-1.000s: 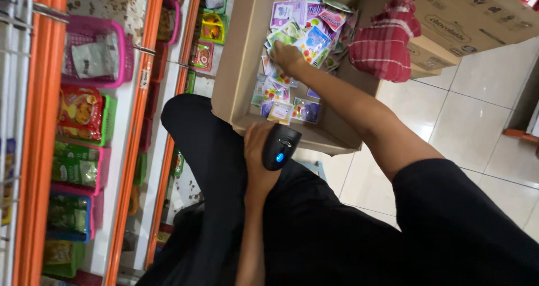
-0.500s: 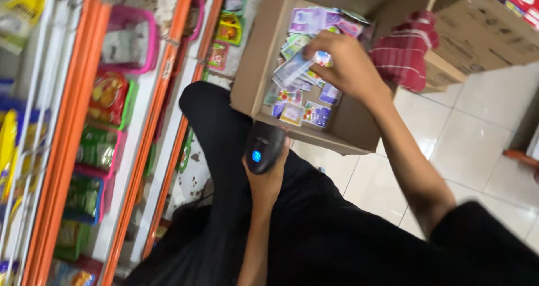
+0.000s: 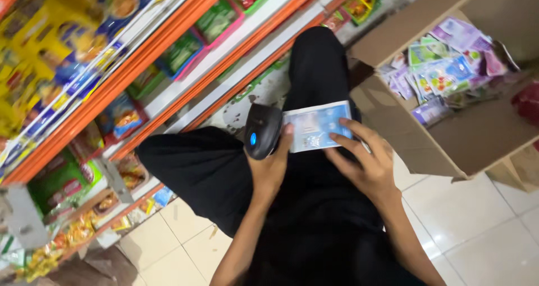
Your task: The person uses a handheld scanner to scan individual packets of food items, moving them from a shelf into a box and sometimes holding them in their lap to scan.
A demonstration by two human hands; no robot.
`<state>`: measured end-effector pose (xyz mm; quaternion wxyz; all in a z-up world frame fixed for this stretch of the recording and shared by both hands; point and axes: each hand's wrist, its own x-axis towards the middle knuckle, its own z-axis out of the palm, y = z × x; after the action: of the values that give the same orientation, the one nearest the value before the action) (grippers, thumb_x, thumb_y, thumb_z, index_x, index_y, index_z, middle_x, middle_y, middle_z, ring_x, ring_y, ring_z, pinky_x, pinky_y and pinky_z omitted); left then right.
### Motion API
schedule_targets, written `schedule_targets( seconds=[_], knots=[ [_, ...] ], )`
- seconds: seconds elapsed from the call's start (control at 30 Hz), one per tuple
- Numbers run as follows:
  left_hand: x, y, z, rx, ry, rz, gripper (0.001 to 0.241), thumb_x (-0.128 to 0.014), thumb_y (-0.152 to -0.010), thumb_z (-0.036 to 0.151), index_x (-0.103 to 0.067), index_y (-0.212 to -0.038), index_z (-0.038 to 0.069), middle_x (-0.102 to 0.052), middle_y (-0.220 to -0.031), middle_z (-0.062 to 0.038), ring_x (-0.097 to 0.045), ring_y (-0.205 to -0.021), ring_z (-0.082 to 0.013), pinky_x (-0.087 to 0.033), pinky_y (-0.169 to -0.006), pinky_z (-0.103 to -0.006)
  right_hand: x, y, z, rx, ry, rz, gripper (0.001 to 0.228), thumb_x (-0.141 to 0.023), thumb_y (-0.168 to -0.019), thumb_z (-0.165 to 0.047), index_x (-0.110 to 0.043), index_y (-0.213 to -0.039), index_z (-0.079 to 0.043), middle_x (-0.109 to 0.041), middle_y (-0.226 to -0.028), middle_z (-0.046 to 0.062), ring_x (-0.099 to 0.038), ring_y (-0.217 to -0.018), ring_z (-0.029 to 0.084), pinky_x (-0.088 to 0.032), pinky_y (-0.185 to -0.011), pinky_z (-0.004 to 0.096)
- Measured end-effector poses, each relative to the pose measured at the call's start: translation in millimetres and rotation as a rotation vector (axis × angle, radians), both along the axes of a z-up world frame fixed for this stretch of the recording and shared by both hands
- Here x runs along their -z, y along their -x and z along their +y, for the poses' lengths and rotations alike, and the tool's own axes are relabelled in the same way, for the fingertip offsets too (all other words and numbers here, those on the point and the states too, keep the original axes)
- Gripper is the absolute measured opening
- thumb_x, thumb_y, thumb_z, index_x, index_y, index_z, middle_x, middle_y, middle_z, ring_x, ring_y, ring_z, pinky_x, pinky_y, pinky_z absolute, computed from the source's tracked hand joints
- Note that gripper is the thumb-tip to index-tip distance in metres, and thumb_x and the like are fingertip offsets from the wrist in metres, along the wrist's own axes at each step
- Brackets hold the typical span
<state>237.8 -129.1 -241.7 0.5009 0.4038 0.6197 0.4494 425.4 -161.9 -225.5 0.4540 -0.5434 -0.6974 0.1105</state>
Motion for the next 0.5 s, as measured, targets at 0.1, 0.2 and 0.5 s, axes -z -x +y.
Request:
schedule_targets(
  seconds=[0.1, 0.2, 0.5],
  knots=[
    [-2, 35, -14, -0.25, -0.029, 0.145, 0.025, -0.081, -0.084, 0.012, -0.066, -0.102, 0.008, -0.067, -0.095, 0.001, -0.063, -0.082, -0.0083, -0.053, -0.076, -0.0257, -7, 19, -6, -0.098, 0.059, 0.066, 0.047, -0.092, -0.076, -0.008, -0.068, -0.116, -0.001, -0.056, -0.136, 0.02, -0.072, -0.109, 0.029, -0.061, -0.094, 0.038],
    [8, 69, -26, -0.299, -0.055, -0.705, 0.02, -0.072, -0.096, 0.001, -0.059, -0.11, 0.009, -0.059, -0.103, 0.001, -0.062, -0.098, -0.0112, -0.052, -0.09, -0.0305, -12, 25, -14, -0.18, 0.131, 0.141, 0.056, -0.091, -0.074, -0.009, -0.063, -0.122, -0.003, -0.052, -0.142, 0.018, -0.072, -0.107, 0.024, -0.06, -0.091, 0.036],
    [22, 69, -30, -0.1, -0.251, 0.413, 0.037, -0.068, -0.079, -0.006, -0.061, -0.113, 0.007, -0.063, -0.097, 0.001, -0.066, -0.088, -0.0135, -0.054, -0.083, -0.0254, -24, 24, 8, -0.315, 0.232, 0.174, 0.047, -0.083, -0.081, -0.002, -0.062, -0.123, -0.001, -0.06, -0.134, 0.018, -0.07, -0.101, 0.021, -0.058, -0.09, 0.032]
  ],
)
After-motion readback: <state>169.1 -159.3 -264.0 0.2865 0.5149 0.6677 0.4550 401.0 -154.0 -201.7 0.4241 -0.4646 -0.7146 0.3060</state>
